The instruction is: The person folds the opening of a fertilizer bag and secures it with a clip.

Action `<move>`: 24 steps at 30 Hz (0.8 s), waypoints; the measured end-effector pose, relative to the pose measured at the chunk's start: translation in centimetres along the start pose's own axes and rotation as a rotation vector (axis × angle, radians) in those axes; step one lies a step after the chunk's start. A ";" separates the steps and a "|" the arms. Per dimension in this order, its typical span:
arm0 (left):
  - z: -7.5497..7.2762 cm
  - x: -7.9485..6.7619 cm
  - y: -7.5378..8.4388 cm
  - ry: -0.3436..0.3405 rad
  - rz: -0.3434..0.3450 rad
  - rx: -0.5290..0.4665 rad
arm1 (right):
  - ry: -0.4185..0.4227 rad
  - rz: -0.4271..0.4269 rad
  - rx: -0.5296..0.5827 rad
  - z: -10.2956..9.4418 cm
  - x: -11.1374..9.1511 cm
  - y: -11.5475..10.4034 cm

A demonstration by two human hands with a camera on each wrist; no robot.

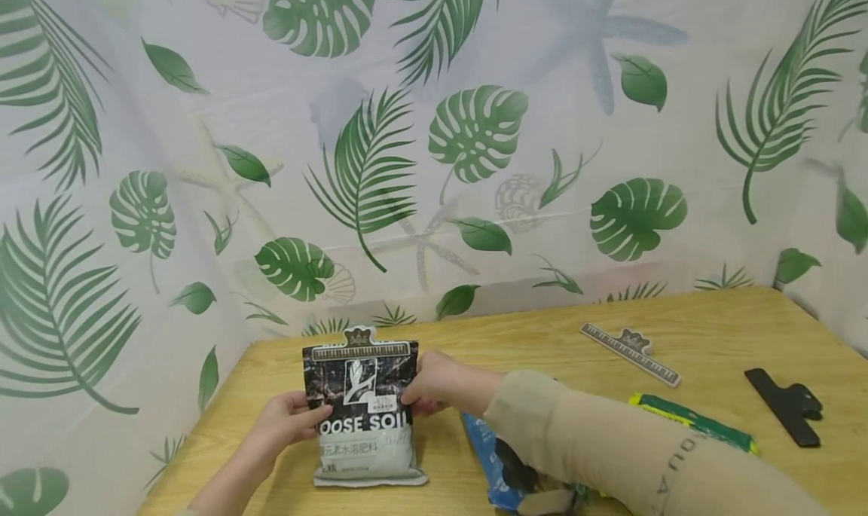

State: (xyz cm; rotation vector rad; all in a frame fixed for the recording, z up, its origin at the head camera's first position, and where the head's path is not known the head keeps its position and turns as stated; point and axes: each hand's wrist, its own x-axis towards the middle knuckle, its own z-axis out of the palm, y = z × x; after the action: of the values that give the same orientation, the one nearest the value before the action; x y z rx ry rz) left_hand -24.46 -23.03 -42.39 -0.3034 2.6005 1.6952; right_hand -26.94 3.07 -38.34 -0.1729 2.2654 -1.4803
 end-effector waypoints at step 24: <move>-0.9 0.9 0.8 -0.077 0.109 0.484 | -0.043 0.163 0.096 0.9 0.8 -0.2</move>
State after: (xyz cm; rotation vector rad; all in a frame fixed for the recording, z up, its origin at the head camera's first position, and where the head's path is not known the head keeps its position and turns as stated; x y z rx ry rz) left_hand -25.45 -23.64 -41.43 -0.0786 2.8938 1.0172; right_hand -27.31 2.01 -38.72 0.0089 2.1154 -1.4807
